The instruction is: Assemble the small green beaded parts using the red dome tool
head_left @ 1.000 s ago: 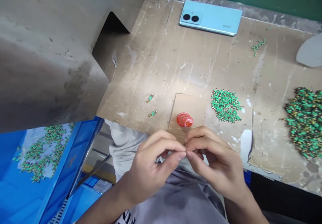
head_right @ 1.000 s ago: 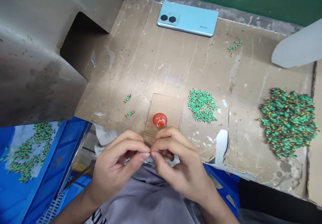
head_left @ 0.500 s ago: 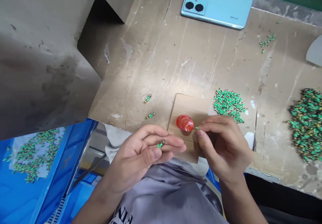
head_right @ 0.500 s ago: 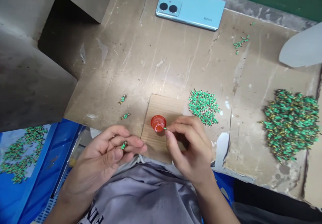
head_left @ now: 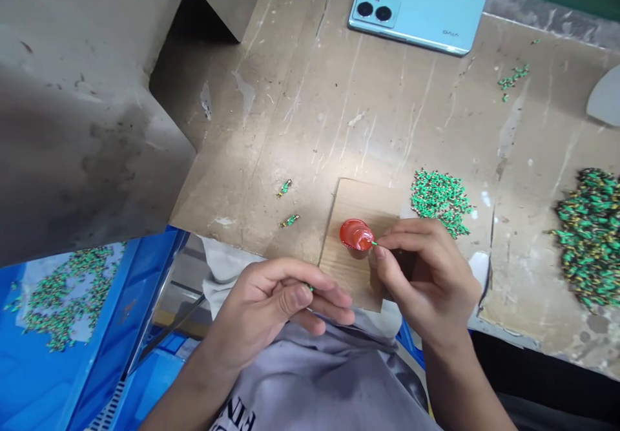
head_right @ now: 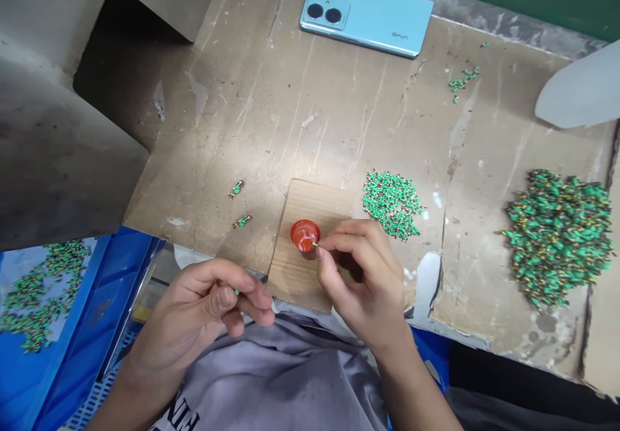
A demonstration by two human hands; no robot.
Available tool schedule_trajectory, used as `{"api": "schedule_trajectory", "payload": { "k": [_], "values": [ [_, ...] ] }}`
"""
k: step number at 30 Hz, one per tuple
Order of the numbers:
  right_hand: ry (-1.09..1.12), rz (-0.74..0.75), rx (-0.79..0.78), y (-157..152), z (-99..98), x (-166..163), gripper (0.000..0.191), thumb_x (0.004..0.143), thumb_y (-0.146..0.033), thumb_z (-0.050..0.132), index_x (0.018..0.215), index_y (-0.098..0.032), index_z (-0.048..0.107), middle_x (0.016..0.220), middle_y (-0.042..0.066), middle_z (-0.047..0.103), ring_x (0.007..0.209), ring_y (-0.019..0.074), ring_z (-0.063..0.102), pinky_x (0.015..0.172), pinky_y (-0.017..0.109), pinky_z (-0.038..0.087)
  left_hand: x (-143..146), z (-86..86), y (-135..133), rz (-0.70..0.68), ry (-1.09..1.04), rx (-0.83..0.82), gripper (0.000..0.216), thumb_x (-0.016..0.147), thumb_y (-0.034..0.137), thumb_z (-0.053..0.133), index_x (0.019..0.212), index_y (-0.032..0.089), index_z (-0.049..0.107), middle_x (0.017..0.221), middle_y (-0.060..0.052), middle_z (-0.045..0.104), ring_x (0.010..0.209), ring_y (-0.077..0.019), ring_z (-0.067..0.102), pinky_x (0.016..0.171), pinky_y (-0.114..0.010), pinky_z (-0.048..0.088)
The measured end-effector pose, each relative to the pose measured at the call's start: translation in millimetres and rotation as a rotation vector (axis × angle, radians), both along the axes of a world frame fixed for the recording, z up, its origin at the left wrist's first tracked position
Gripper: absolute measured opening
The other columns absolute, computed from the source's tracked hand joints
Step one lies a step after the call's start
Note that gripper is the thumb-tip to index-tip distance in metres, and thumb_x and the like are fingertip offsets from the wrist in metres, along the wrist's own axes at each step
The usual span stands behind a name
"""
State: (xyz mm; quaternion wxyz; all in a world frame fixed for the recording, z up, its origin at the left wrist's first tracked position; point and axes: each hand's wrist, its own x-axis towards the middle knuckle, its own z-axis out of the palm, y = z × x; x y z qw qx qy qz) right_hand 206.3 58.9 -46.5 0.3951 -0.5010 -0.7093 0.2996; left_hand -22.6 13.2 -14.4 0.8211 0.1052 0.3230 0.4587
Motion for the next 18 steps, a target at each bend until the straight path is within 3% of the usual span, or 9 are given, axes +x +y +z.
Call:
{"api": "schedule_trajectory", "payload": {
  "k": [6,8,11,14,18],
  "values": [
    [-0.008,-0.005,0.004,-1,-1.4,1,0.017,0.095,-0.012,0.076,0.102,-0.026,0.073,0.096,0.006,0.069,0.091,0.0254,0.068,0.079,0.042,0.056,3,-0.7,-1,0.069,0.022,0.04,0.004,0.101,0.021,0.077,0.105,0.022,0.079,0.107,-0.007,0.088,0.093,-0.019,0.087,0.069,-0.016,0.066],
    [0.01,-0.012,0.013,0,-2.5,1,0.017,0.094,-0.011,0.076,0.101,-0.026,0.073,0.096,0.006,0.07,0.09,0.0254,0.068,0.079,0.042,0.056,4,-2.8,-2,0.098,0.07,0.064,0.01,0.097,0.023,0.083,0.107,0.022,0.079,0.103,-0.007,0.089,0.089,-0.0182,0.086,0.067,-0.016,0.063],
    [0.054,-0.034,0.026,0,-1.7,1,0.018,0.094,-0.01,0.076,0.101,-0.026,0.074,0.095,0.004,0.07,0.09,0.0243,0.069,0.078,0.039,0.055,6,-6.1,-5,0.112,0.146,0.071,0.008,0.093,0.02,0.088,0.097,0.02,0.081,0.102,-0.008,0.089,0.086,-0.0185,0.085,0.07,-0.02,0.065],
    [0.101,-0.036,-0.015,-5,7.0,0,0.019,0.095,-0.008,0.074,0.101,-0.026,0.073,0.095,0.004,0.069,0.09,0.0228,0.068,0.079,0.038,0.055,10,-8.6,-7,0.124,0.231,0.126,0.007,0.091,0.015,0.088,0.092,0.021,0.085,0.107,-0.006,0.086,0.087,-0.0188,0.085,0.076,-0.024,0.068],
    [0.217,0.079,-0.159,-18,28.1,-4,0.019,0.097,-0.006,0.071,0.102,-0.024,0.072,0.094,0.005,0.067,0.091,0.0224,0.067,0.076,0.035,0.055,19,-5.9,-7,0.133,0.389,0.191,0.013,0.084,0.015,0.093,0.091,0.025,0.089,0.092,-0.003,0.08,0.084,-0.0192,0.084,0.074,-0.024,0.069]
  ]
}}
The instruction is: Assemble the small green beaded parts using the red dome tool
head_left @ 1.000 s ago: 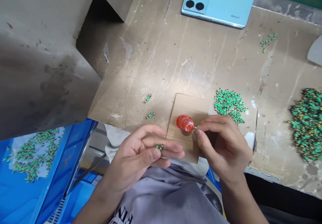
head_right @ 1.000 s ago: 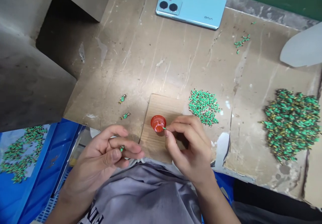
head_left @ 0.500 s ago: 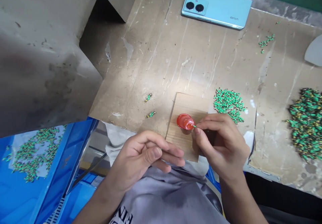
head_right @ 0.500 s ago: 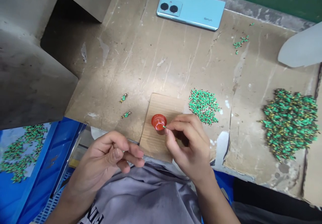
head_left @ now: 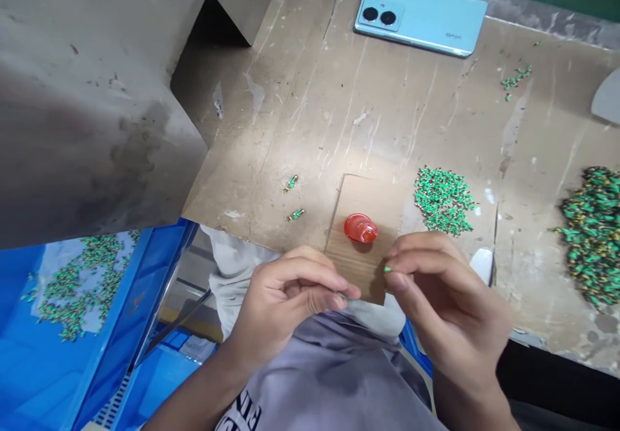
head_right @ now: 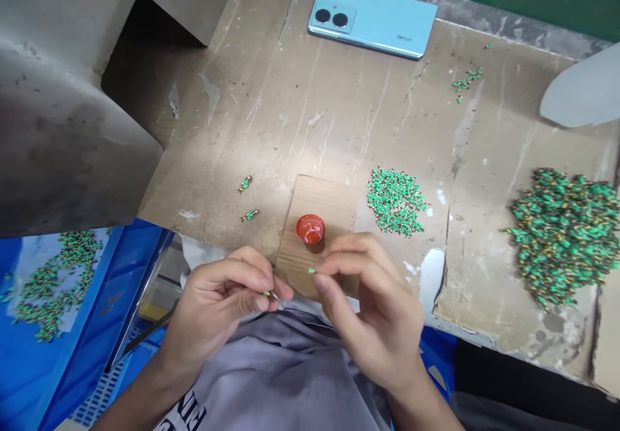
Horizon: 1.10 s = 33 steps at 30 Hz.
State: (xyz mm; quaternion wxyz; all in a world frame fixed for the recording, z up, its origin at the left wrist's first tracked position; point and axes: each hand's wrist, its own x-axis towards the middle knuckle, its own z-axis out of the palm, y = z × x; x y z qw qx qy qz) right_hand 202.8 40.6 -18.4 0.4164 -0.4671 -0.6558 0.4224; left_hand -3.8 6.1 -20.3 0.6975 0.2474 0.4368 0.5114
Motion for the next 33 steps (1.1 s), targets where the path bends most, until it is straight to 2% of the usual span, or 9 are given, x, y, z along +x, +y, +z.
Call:
{"api": "schedule_trajectory", "payload": {
  "k": [3,6,12,14,17,21,24,29,33],
  "values": [
    [0.07,0.138,-0.091,-9,11.7,-4,0.018,0.099,-0.006,0.069,0.103,-0.024,0.07,0.096,0.004,0.066,0.09,0.0197,0.066,0.074,0.032,0.055,5,8.1,0,0.024,0.123,0.036,0.013,0.078,0.019,0.098,0.086,0.025,0.089,0.084,-0.003,0.083,0.078,-0.0169,0.082,0.071,-0.021,0.068],
    [0.089,0.208,-0.146,-14,15.7,-5,0.016,0.103,-0.008,0.065,0.105,-0.024,0.068,0.098,0.004,0.065,0.093,0.0192,0.066,0.078,0.031,0.056,6,15.0,-1,0.044,0.229,0.081,0.012,0.081,0.02,0.096,0.09,0.025,0.089,0.083,-0.003,0.085,0.073,-0.0156,0.08,0.065,-0.02,0.066],
    [0.079,0.285,-0.215,-16,15.8,-1,0.014,0.106,-0.012,0.063,0.108,-0.024,0.067,0.103,0.004,0.064,0.098,0.0183,0.065,0.085,0.03,0.056,4,15.0,-8,0.022,0.455,0.333,0.015,0.082,0.013,0.094,0.091,0.023,0.087,0.086,-0.003,0.085,0.08,-0.0174,0.081,0.076,-0.024,0.067],
    [0.091,0.276,-0.215,-17,16.3,-1,0.013,0.106,-0.012,0.064,0.108,-0.025,0.068,0.102,0.003,0.064,0.097,0.0175,0.065,0.083,0.029,0.055,4,14.7,-10,0.005,0.428,0.315,0.016,0.083,0.012,0.093,0.092,0.023,0.087,0.088,-0.003,0.085,0.082,-0.0165,0.08,0.077,-0.023,0.066],
    [0.129,0.209,-0.221,-19,17.9,-3,0.012,0.105,-0.013,0.066,0.104,-0.025,0.069,0.099,0.002,0.065,0.094,0.017,0.064,0.078,0.028,0.055,4,16.0,-14,-0.036,0.298,0.182,0.016,0.087,0.013,0.09,0.098,0.024,0.086,0.092,-0.003,0.084,0.085,-0.0145,0.08,0.076,-0.019,0.066],
    [0.231,0.12,-0.294,-19,20.6,-8,0.011,0.103,-0.016,0.069,0.096,-0.025,0.071,0.09,0.002,0.068,0.086,0.017,0.066,0.07,0.027,0.056,6,18.2,-17,-0.05,0.105,0.047,0.016,0.093,0.012,0.083,0.105,0.022,0.083,0.093,-0.003,0.084,0.082,-0.0156,0.082,0.076,-0.023,0.069],
    [0.322,0.093,-0.427,-19,21.2,-10,0.012,0.102,-0.021,0.073,0.09,-0.023,0.073,0.085,0.002,0.071,0.074,0.0151,0.067,0.063,0.025,0.056,7,18.1,-17,-0.03,0.071,0.041,0.012,0.094,0.01,0.08,0.101,0.02,0.083,0.095,-0.005,0.084,0.083,-0.0174,0.083,0.077,-0.025,0.07],
    [0.491,0.099,-0.659,-19,17.5,-9,0.018,0.1,-0.033,0.079,0.088,-0.021,0.075,0.082,0.002,0.072,0.056,0.01,0.057,0.045,0.02,0.046,9,16.9,-16,-0.034,0.014,0.044,0.017,0.093,0.01,0.083,0.104,0.023,0.085,0.096,-0.004,0.084,0.089,-0.0162,0.083,0.08,-0.022,0.069],
    [0.475,0.1,-0.657,-18,15.9,-9,0.019,0.099,-0.035,0.08,0.087,-0.021,0.075,0.08,0.001,0.069,0.058,0.0098,0.056,0.048,0.02,0.048,8,18.4,-15,-0.026,0.065,0.027,0.018,0.091,0.011,0.085,0.102,0.025,0.086,0.093,0.0,0.084,0.084,-0.0128,0.082,0.078,-0.018,0.068]
  ]
}}
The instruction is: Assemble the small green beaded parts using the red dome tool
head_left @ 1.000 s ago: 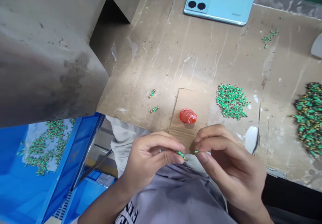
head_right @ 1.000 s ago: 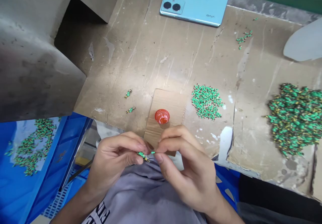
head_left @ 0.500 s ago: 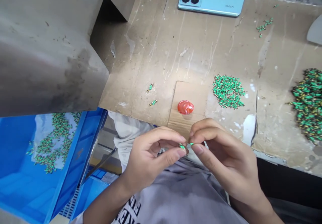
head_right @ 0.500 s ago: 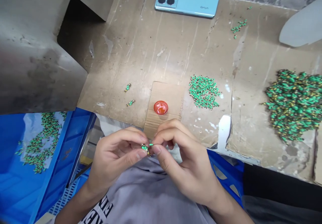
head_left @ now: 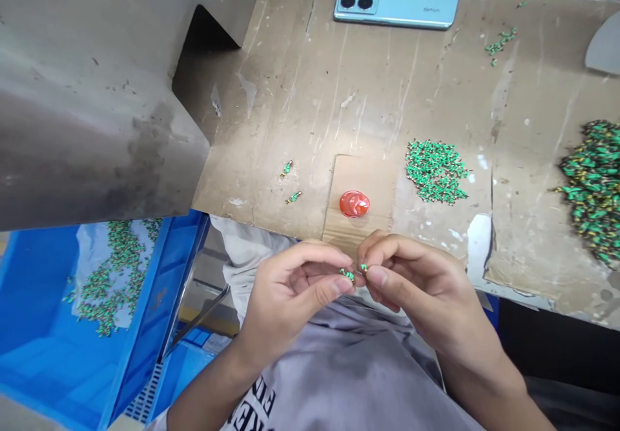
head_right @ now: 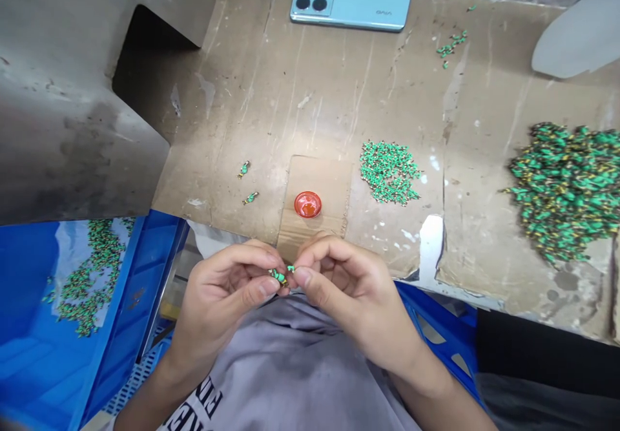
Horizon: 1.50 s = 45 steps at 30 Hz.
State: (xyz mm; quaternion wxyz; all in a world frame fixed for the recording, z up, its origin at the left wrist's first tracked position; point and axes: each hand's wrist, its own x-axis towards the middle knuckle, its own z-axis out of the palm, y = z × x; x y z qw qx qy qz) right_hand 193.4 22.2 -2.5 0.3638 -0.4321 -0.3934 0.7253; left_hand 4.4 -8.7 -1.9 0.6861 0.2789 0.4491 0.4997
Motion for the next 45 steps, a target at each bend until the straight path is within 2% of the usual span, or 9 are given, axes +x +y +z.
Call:
{"api": "schedule_trajectory", "payload": {
  "k": [4,8,16,21,26,35,40,45],
  "values": [
    [-0.108,0.015,0.108,1,0.9,-1,0.017,0.099,-0.033,0.08,0.087,-0.021,0.076,0.082,0.002,0.068,0.069,0.014,0.063,0.059,0.023,0.056,-1,2.1,3,0.008,0.151,0.022,0.015,0.087,0.013,0.09,0.096,0.025,0.088,0.09,-0.001,0.084,0.083,-0.0131,0.08,0.078,-0.018,0.067],
    [-0.127,0.041,0.175,2,0.8,-1,0.016,0.1,-0.031,0.078,0.088,-0.022,0.075,0.082,0.002,0.068,0.07,0.0142,0.064,0.061,0.023,0.057,-1,2.1,4,0.014,0.224,0.084,0.013,0.085,0.016,0.093,0.093,0.024,0.088,0.09,-0.002,0.083,0.084,-0.0152,0.079,0.076,-0.02,0.067],
    [-0.123,0.105,0.154,4,2.3,2,0.016,0.1,-0.031,0.079,0.087,-0.023,0.076,0.082,0.001,0.067,0.068,0.0132,0.062,0.058,0.023,0.052,-4,-0.6,0,-0.047,0.344,0.181,0.022,0.087,0.012,0.09,0.102,0.027,0.089,0.094,-0.002,0.082,0.087,-0.0135,0.078,0.077,-0.017,0.064],
    [-0.147,0.173,0.164,8,4.2,8,0.01,0.098,-0.027,0.081,0.088,-0.024,0.078,0.082,-0.001,0.067,0.069,0.0109,0.061,0.059,0.02,0.05,-5,-0.9,1,-0.079,0.39,0.27,0.016,0.087,0.015,0.091,0.1,0.025,0.089,0.091,-0.003,0.083,0.085,-0.014,0.078,0.076,-0.018,0.064],
    [-0.185,0.244,0.244,12,4.6,14,0.011,0.099,-0.021,0.076,0.088,-0.023,0.078,0.084,-0.001,0.069,0.072,0.0108,0.063,0.063,0.021,0.05,-5,-2.6,1,-0.092,0.375,0.266,0.012,0.087,0.018,0.091,0.097,0.024,0.089,0.089,-0.004,0.083,0.084,-0.0145,0.078,0.076,-0.018,0.064],
    [-0.318,0.381,0.34,15,15.6,19,0.014,0.105,-0.024,0.071,0.093,-0.023,0.077,0.091,-0.001,0.073,0.075,0.0091,0.065,0.066,0.019,0.052,-6,-5.8,-2,-0.092,0.32,0.22,0.016,0.083,0.011,0.093,0.092,0.023,0.089,0.085,-0.002,0.08,0.079,-0.0121,0.076,0.073,-0.016,0.062],
    [-0.339,0.385,0.424,12,23.6,16,0.012,0.107,-0.02,0.066,0.105,-0.025,0.077,0.099,0.0,0.075,0.085,0.011,0.07,0.07,0.019,0.055,-7,-14.9,-7,-0.052,0.095,0.092,0.015,0.084,0.014,0.093,0.093,0.026,0.089,0.087,-0.001,0.079,0.078,-0.0103,0.074,0.07,-0.014,0.061],
    [-0.339,0.32,0.386,0,23.2,13,0.012,0.101,-0.02,0.074,0.11,-0.028,0.073,0.092,-0.006,0.075,0.071,0.007,0.066,0.068,0.015,0.054,-7,-22.1,-13,-0.019,-0.115,0.038,0.016,0.086,0.015,0.092,0.096,0.027,0.088,0.089,0.0,0.078,0.078,-0.0102,0.072,0.072,-0.016,0.062]
  ]
}}
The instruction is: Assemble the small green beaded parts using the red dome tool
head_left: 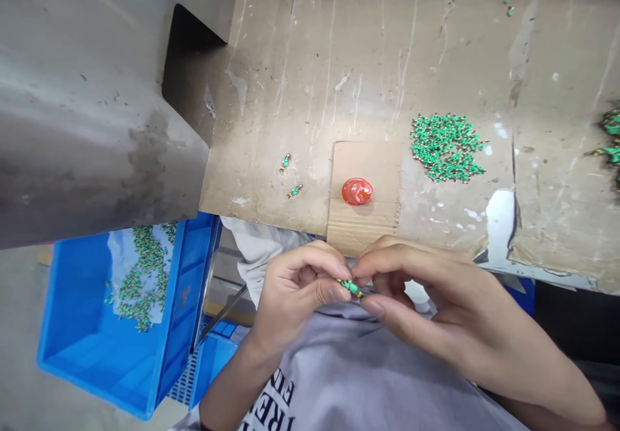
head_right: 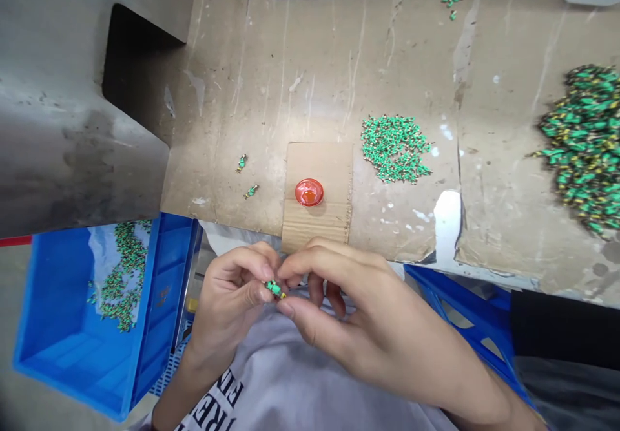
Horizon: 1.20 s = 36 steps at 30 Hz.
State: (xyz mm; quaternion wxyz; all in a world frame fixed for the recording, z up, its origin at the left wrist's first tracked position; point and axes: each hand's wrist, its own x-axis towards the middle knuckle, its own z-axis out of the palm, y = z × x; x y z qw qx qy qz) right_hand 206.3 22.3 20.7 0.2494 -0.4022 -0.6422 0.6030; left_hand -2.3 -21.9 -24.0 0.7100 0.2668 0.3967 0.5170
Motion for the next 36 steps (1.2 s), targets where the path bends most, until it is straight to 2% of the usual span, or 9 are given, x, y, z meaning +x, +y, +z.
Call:
{"api": "schedule_trajectory", "payload": {
  "k": [4,7,11,14,17,22,26,30,36],
  "values": [
    [-0.032,-0.016,-0.067,-7,-2.7,-3,0.01,0.097,-0.023,0.079,0.102,-0.029,0.073,0.079,-0.008,0.073,0.063,0.0065,0.064,0.062,0.014,0.052,1,0.7,0,0.0,-0.002,-0.001,0.015,0.086,0.016,0.092,0.096,0.027,0.087,0.088,0.0,0.076,0.081,-0.0109,0.07,0.072,-0.016,0.059],
    [-0.035,-0.007,-0.134,-7,-2.3,-6,0.006,0.099,-0.023,0.074,0.096,-0.028,0.074,0.075,-0.008,0.072,0.06,0.0066,0.062,0.058,0.013,0.05,2,1.2,0,-0.002,0.019,0.023,0.015,0.087,0.016,0.092,0.096,0.027,0.087,0.089,-0.001,0.076,0.082,-0.0115,0.069,0.074,-0.017,0.058],
    [0.021,0.017,-0.287,-4,-0.7,-9,0.013,0.102,-0.026,0.068,0.09,-0.025,0.073,0.066,-0.006,0.066,0.055,0.0078,0.058,0.053,0.015,0.048,2,0.6,-1,0.008,0.063,0.079,0.015,0.087,0.018,0.092,0.098,0.027,0.087,0.09,-0.002,0.076,0.085,-0.0128,0.07,0.076,-0.019,0.058],
    [0.07,0.018,-0.412,-2,-0.2,-10,0.021,0.103,-0.035,0.069,0.087,-0.023,0.071,0.066,-0.004,0.065,0.057,0.0093,0.057,0.052,0.016,0.047,3,0.5,-1,0.023,0.108,0.139,0.014,0.087,0.019,0.092,0.098,0.026,0.086,0.092,-0.002,0.077,0.085,-0.0128,0.072,0.077,-0.02,0.058],
    [0.105,0.002,-0.463,-2,-0.3,-13,0.029,0.102,-0.044,0.071,0.085,-0.021,0.07,0.067,-0.003,0.063,0.058,0.0097,0.054,0.052,0.017,0.046,3,-0.1,-2,0.034,0.176,0.215,0.011,0.088,0.021,0.092,0.097,0.025,0.086,0.091,-0.002,0.077,0.084,-0.0132,0.073,0.078,-0.022,0.059],
    [0.157,-0.027,-0.4,-4,-1.2,-16,0.025,0.103,-0.037,0.07,0.085,-0.02,0.066,0.066,-0.004,0.061,0.058,0.0097,0.053,0.053,0.018,0.045,4,-3.9,-4,0.079,0.26,0.286,0.008,0.09,0.022,0.09,0.095,0.025,0.084,0.09,-0.001,0.077,0.081,-0.0147,0.074,0.076,-0.025,0.06],
    [0.167,-0.029,-0.374,-4,-0.9,-16,0.023,0.104,-0.034,0.069,0.085,-0.021,0.065,0.065,-0.005,0.06,0.057,0.0094,0.053,0.052,0.017,0.046,8,-4.1,-3,0.103,0.177,0.26,0.019,0.086,0.021,0.093,0.101,0.027,0.083,0.09,0.0,0.077,0.077,-0.0129,0.073,0.071,-0.022,0.061],
    [0.188,-0.006,-0.381,-3,-1.2,-15,0.026,0.105,-0.037,0.07,0.085,-0.021,0.064,0.065,-0.005,0.059,0.057,0.0087,0.052,0.053,0.017,0.046,10,-2.1,0,0.11,0.113,0.271,0.023,0.083,0.016,0.095,0.101,0.026,0.083,0.088,0.001,0.077,0.077,-0.0102,0.073,0.074,-0.018,0.062],
    [0.229,-0.039,-0.255,-6,-6.6,-16,0.013,0.103,-0.022,0.068,0.091,-0.022,0.063,0.067,-0.006,0.061,0.057,0.0087,0.055,0.054,0.017,0.049,8,-4.2,0,0.111,0.158,0.318,0.022,0.08,0.021,0.097,0.094,0.023,0.081,0.086,0.001,0.075,0.073,-0.0119,0.073,0.07,-0.021,0.063]
  ]
}}
